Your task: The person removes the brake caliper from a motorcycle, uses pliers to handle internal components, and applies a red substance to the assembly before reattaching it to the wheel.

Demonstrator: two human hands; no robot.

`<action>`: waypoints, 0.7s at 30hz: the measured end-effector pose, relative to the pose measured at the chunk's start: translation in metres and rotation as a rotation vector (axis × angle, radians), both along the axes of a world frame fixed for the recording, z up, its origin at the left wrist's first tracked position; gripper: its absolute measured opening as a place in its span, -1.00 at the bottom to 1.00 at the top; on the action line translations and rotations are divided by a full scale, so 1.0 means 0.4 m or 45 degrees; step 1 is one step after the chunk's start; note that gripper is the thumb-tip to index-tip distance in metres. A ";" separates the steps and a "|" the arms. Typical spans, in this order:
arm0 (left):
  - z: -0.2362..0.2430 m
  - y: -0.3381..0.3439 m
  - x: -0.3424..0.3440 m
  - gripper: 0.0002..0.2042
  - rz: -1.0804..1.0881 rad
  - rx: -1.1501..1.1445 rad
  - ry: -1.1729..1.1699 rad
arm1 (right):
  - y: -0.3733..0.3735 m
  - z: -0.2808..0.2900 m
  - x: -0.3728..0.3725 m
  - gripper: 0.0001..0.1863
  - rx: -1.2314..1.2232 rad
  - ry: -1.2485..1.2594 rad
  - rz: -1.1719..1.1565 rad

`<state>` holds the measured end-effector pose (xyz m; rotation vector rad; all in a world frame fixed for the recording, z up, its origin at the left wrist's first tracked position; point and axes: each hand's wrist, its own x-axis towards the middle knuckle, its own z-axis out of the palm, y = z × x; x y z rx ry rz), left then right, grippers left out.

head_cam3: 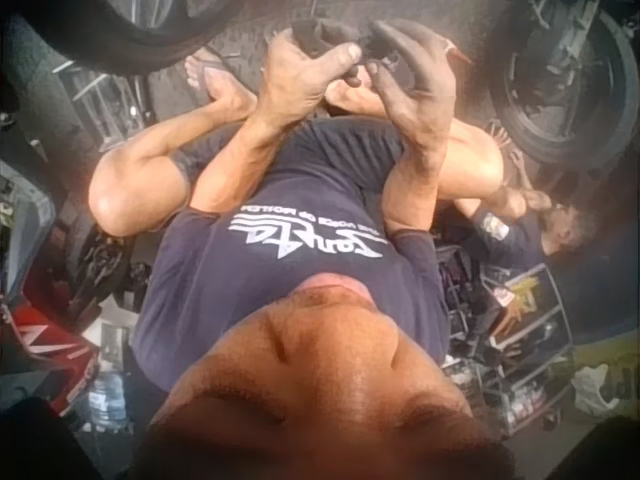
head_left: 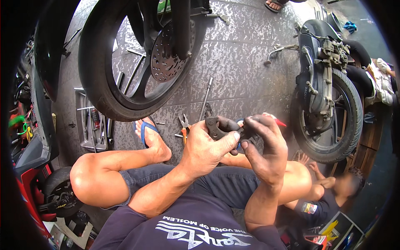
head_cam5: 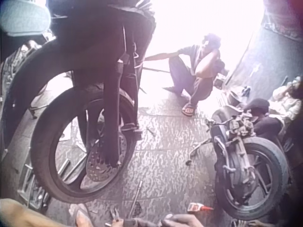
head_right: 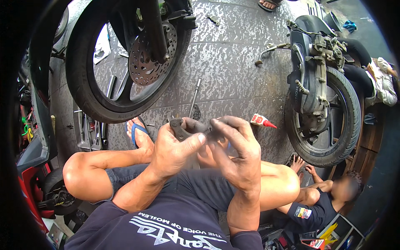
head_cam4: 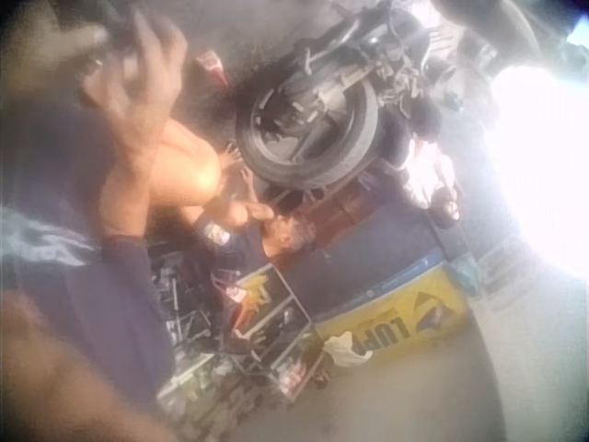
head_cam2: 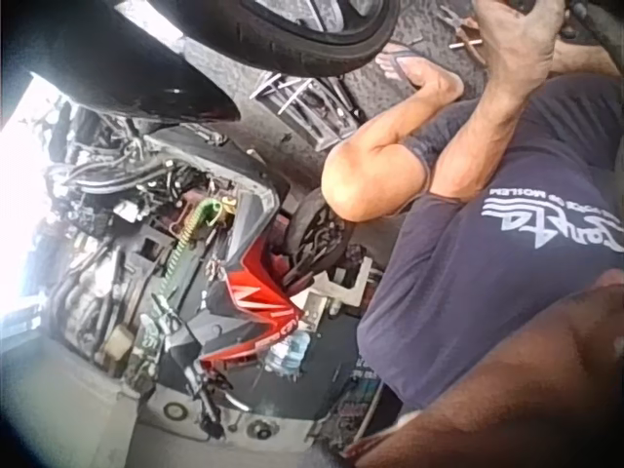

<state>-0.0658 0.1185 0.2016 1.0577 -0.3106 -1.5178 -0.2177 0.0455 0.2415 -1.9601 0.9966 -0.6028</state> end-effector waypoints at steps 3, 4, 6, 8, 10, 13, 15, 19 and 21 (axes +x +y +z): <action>0.016 0.006 -0.006 -0.80 0.012 -0.033 -0.095 | -0.001 0.007 0.001 -0.57 -0.032 0.049 0.022; 0.020 0.007 -0.009 -0.80 0.018 -0.038 -0.130 | 0.000 0.011 0.000 -0.59 -0.037 0.058 0.011; 0.028 0.008 -0.011 -0.77 -0.008 -0.038 -0.166 | -0.002 0.005 -0.005 -0.61 -0.064 0.053 0.033; 0.028 0.012 -0.014 -0.75 -0.012 -0.054 -0.251 | -0.002 0.005 -0.005 -0.63 -0.082 0.053 0.034; 0.021 0.019 -0.020 -0.75 0.006 -0.083 -0.382 | -0.001 0.008 -0.002 -0.65 -0.088 0.059 0.012; 0.032 0.025 -0.019 -0.77 0.010 -0.165 -0.710 | -0.001 0.016 0.000 -0.69 -0.137 0.049 -0.006; 0.035 0.023 -0.032 -0.73 0.130 -0.371 -1.073 | 0.000 0.013 0.001 -0.70 -0.212 0.011 -0.021; 0.011 0.026 -0.027 -0.63 0.288 -0.810 -1.350 | 0.020 0.001 0.001 -0.69 -0.206 -0.215 -0.133; 0.013 0.024 -0.031 -0.61 0.319 -0.873 -1.303 | 0.022 -0.004 -0.003 -0.68 -0.223 -0.238 -0.147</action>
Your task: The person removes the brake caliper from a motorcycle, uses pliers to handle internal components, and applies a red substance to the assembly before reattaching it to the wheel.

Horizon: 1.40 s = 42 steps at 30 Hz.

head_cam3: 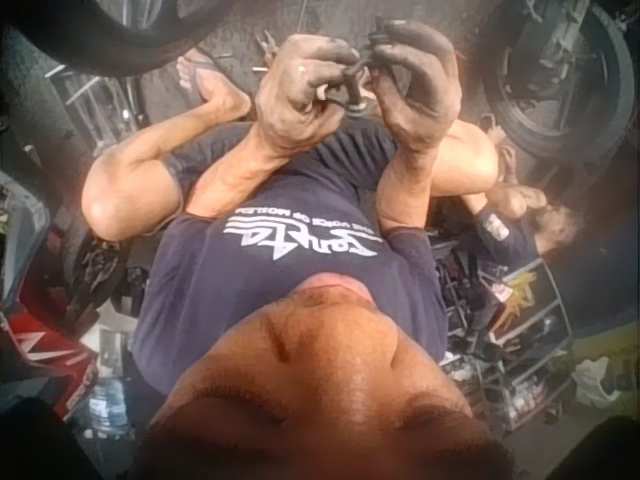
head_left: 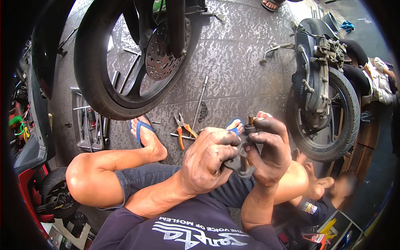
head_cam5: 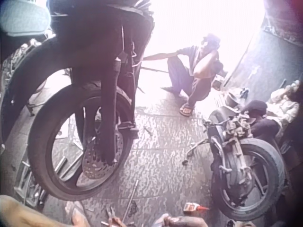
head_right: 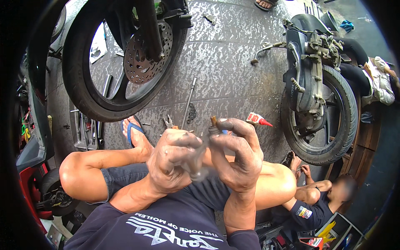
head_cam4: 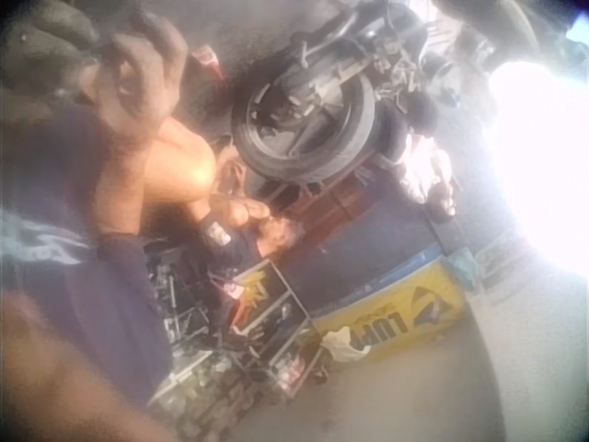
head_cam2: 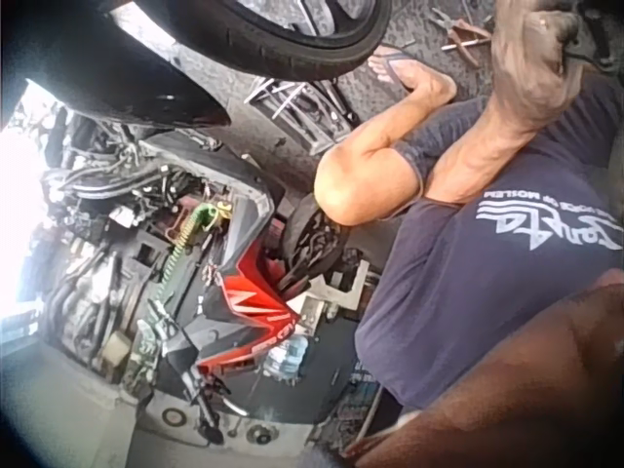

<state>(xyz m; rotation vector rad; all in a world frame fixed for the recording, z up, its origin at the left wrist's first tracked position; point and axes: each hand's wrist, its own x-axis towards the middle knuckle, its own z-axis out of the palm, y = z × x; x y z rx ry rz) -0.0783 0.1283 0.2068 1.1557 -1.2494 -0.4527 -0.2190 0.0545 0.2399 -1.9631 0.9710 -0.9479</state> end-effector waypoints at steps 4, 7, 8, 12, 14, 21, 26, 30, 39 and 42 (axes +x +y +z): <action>-0.004 0.005 0.002 -0.64 0.015 -0.029 0.002 | 0.006 -0.009 -0.002 -0.68 -0.012 -0.021 -0.020; -0.001 0.002 0.001 -0.65 0.019 -0.023 0.034 | 0.003 -0.006 0.002 -0.68 -0.066 -0.026 -0.009; 0.000 0.001 0.001 -0.65 0.013 -0.009 0.054 | 0.002 -0.006 0.000 -0.68 -0.072 -0.007 0.002; 0.003 -0.001 0.010 -0.65 -0.089 0.103 0.220 | -0.006 -0.007 -0.006 -0.65 -0.066 0.019 0.029; -0.004 0.003 0.005 -0.71 -0.112 0.262 0.492 | -0.011 -0.004 -0.007 -0.64 -0.032 0.046 0.060; 0.023 0.004 0.004 -0.83 -0.207 0.619 1.188 | -0.018 0.021 -0.008 -0.65 0.149 0.170 0.171; 0.021 0.003 0.008 -0.81 -0.223 0.646 1.214 | -0.015 0.018 -0.005 -0.65 0.224 0.072 0.126; 0.009 0.001 -0.001 -0.81 -0.196 0.524 1.176 | -0.013 0.023 -0.006 -0.64 0.249 0.076 0.099; -0.014 -0.017 0.019 -0.60 -0.141 -0.003 0.196 | -0.013 0.018 -0.009 -0.65 0.069 0.054 -0.034; -0.017 -0.010 0.017 -0.59 -0.114 -0.088 0.093 | -0.005 0.032 -0.006 -0.67 0.111 0.005 -0.030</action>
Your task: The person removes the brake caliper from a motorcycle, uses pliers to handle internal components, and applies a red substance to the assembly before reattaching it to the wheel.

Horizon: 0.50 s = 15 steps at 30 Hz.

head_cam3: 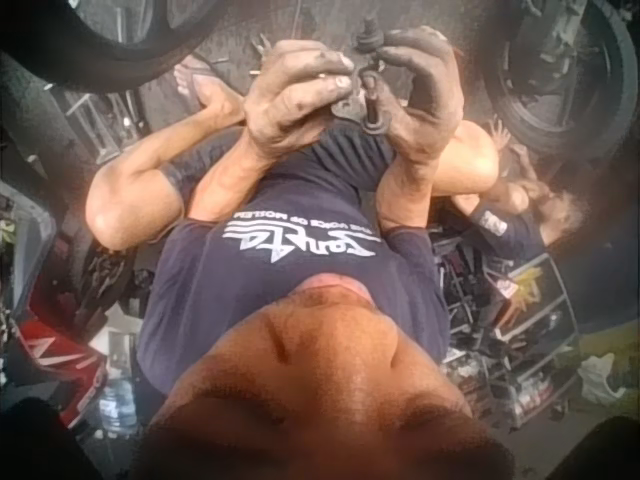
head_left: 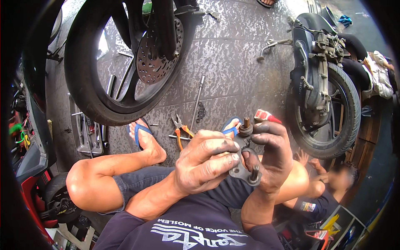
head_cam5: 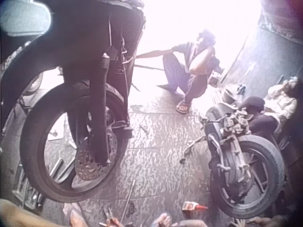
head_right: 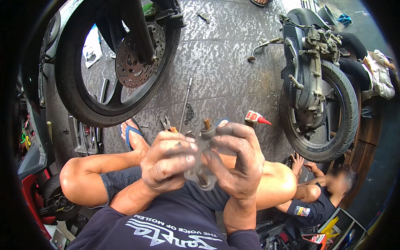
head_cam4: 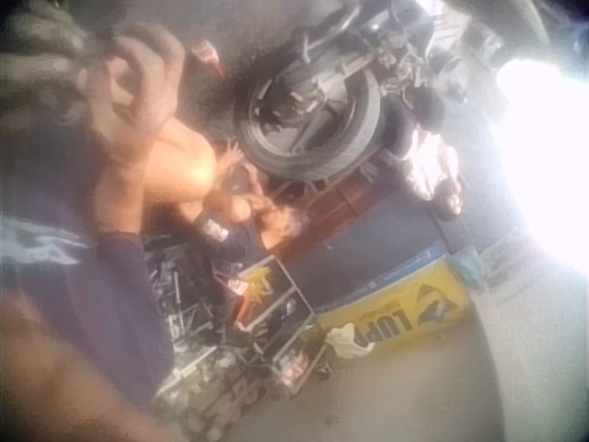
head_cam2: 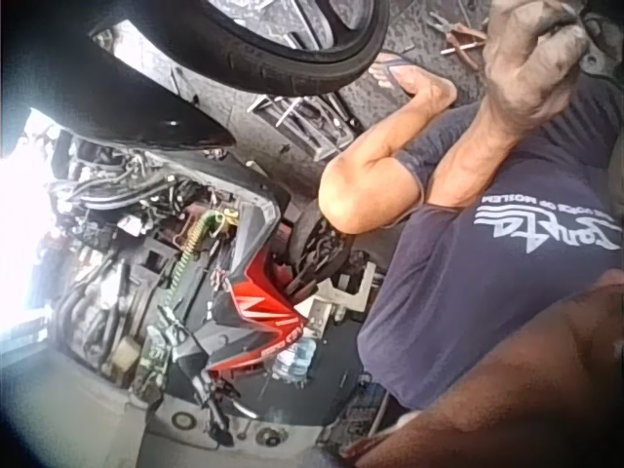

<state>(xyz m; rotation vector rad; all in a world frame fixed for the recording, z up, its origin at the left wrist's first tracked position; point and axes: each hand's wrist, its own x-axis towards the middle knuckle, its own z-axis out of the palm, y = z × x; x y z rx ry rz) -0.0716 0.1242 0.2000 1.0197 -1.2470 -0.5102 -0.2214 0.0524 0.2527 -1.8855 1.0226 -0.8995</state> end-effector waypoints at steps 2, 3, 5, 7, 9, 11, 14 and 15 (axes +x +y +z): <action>-0.003 0.002 -0.003 -0.60 0.023 -0.051 -0.032 | 0.004 0.000 -0.002 -0.67 -0.006 -0.016 -0.007; -0.003 0.002 -0.006 -0.63 0.031 -0.058 -0.039 | 0.002 0.000 -0.003 -0.67 -0.026 -0.005 0.006; -0.001 0.001 -0.006 -0.64 0.038 -0.052 -0.044 | -0.003 0.001 -0.003 -0.66 -0.068 0.016 0.032; -0.001 0.001 -0.005 -0.65 0.038 -0.057 -0.056 | -0.004 0.000 -0.003 -0.65 -0.101 0.034 0.046; -0.003 0.003 -0.002 -0.66 0.029 -0.072 -0.076 | -0.001 -0.002 -0.003 -0.64 -0.126 0.047 0.046; -0.003 0.005 -0.001 -0.66 0.027 -0.070 -0.081 | 0.002 0.002 0.000 -0.64 -0.130 0.061 0.045; -0.003 -0.003 0.003 -0.63 0.026 -0.058 -0.078 | -0.008 0.000 0.002 -0.64 -0.156 0.101 0.085; -0.003 -0.006 0.004 -0.61 0.025 -0.052 -0.075 | -0.013 -0.001 0.003 -0.64 -0.167 0.117 0.106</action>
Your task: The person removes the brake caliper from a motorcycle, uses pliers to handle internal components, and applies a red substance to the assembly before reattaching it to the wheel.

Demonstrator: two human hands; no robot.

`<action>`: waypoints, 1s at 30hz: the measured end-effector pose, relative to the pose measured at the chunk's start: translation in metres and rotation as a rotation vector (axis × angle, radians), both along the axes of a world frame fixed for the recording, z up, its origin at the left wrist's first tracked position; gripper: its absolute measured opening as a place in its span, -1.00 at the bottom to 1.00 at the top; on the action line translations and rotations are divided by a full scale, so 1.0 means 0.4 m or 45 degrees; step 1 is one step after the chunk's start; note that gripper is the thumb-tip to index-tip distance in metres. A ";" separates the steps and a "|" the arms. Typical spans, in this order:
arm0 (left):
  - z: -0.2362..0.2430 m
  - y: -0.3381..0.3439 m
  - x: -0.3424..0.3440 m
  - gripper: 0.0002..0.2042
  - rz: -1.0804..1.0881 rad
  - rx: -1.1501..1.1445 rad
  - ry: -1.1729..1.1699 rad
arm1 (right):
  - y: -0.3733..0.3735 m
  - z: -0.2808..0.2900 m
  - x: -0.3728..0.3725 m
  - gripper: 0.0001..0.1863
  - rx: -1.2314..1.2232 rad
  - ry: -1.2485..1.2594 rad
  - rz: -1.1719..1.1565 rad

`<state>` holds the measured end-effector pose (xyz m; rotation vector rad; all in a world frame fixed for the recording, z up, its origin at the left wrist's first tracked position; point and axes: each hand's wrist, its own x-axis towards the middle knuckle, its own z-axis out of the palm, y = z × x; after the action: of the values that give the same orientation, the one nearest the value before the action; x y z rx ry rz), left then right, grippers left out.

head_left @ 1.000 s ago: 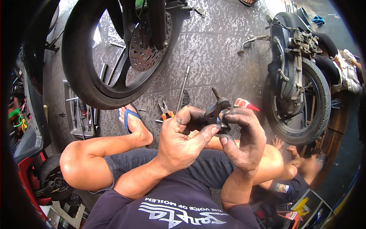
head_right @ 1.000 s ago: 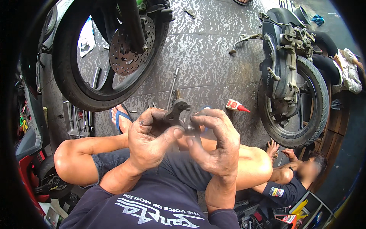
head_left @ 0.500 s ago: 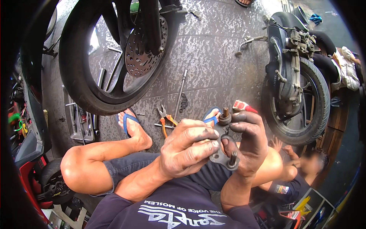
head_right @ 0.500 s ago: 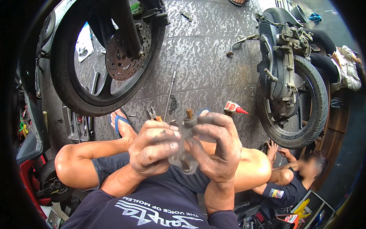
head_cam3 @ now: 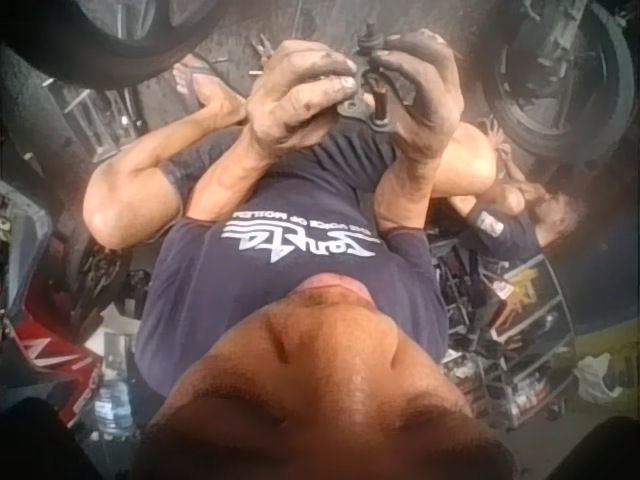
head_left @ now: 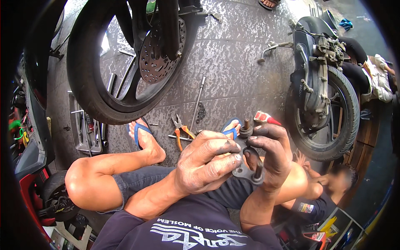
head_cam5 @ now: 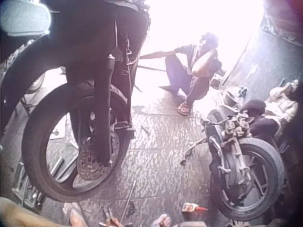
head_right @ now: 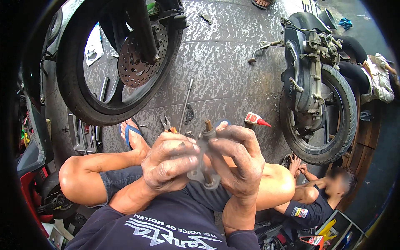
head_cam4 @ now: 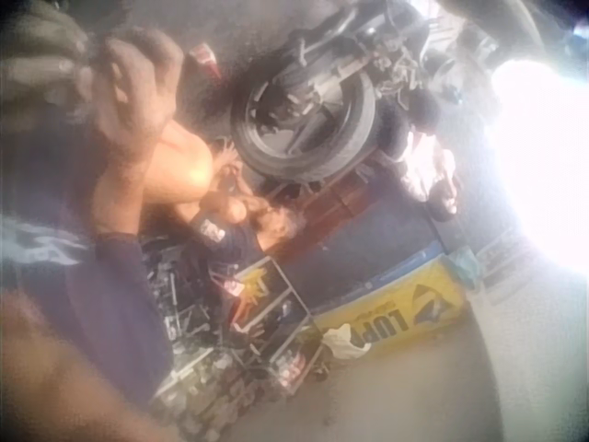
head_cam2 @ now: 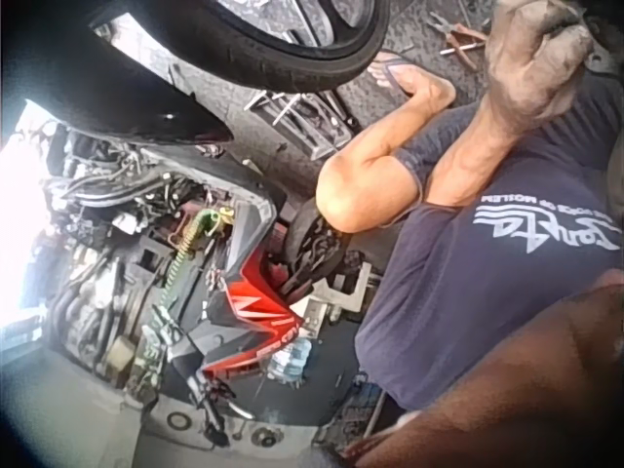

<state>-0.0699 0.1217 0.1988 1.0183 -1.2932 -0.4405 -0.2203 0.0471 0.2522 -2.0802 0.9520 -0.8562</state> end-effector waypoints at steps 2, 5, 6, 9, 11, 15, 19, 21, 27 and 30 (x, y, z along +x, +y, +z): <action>0.003 0.003 0.003 -0.58 -0.014 0.041 0.024 | 0.002 0.000 -0.001 -0.64 0.016 0.004 0.013; 0.012 0.001 0.014 -0.54 -0.003 0.085 0.038 | 0.005 -0.005 0.000 -0.64 0.065 -0.019 0.012; 0.007 0.002 0.010 -0.55 0.022 0.107 0.067 | 0.006 -0.007 0.000 -0.65 0.085 -0.032 0.008; 0.001 -0.009 0.012 -0.60 0.029 0.120 0.057 | 0.006 -0.008 -0.002 -0.65 0.105 0.048 0.058; 0.003 -0.017 0.025 -0.61 -0.026 0.152 -0.056 | 0.004 -0.012 -0.007 -0.67 0.184 0.018 0.080; -0.025 -0.012 0.007 -0.79 0.086 0.443 0.498 | 0.014 -0.034 -0.017 -0.79 0.546 -0.475 -0.141; -0.191 -0.048 0.014 -0.88 0.371 0.843 0.820 | 0.016 -0.052 -0.049 -0.83 1.098 -1.000 -0.232; -0.327 -0.052 0.013 -0.91 0.546 1.048 0.798 | 0.014 -0.052 -0.041 -0.82 1.235 -1.096 -0.216; -0.562 -0.017 0.006 -0.83 0.810 1.442 0.544 | 0.027 -0.053 -0.028 -0.77 1.444 -1.091 -0.207; -0.601 -0.008 0.017 -0.81 0.855 1.566 0.381 | 0.032 -0.046 -0.023 -0.76 1.543 -1.048 -0.245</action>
<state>-0.0631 0.1185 -0.0415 2.1932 -0.2360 -0.8360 -0.2294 0.0598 0.2337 -0.5289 0.8447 -0.7954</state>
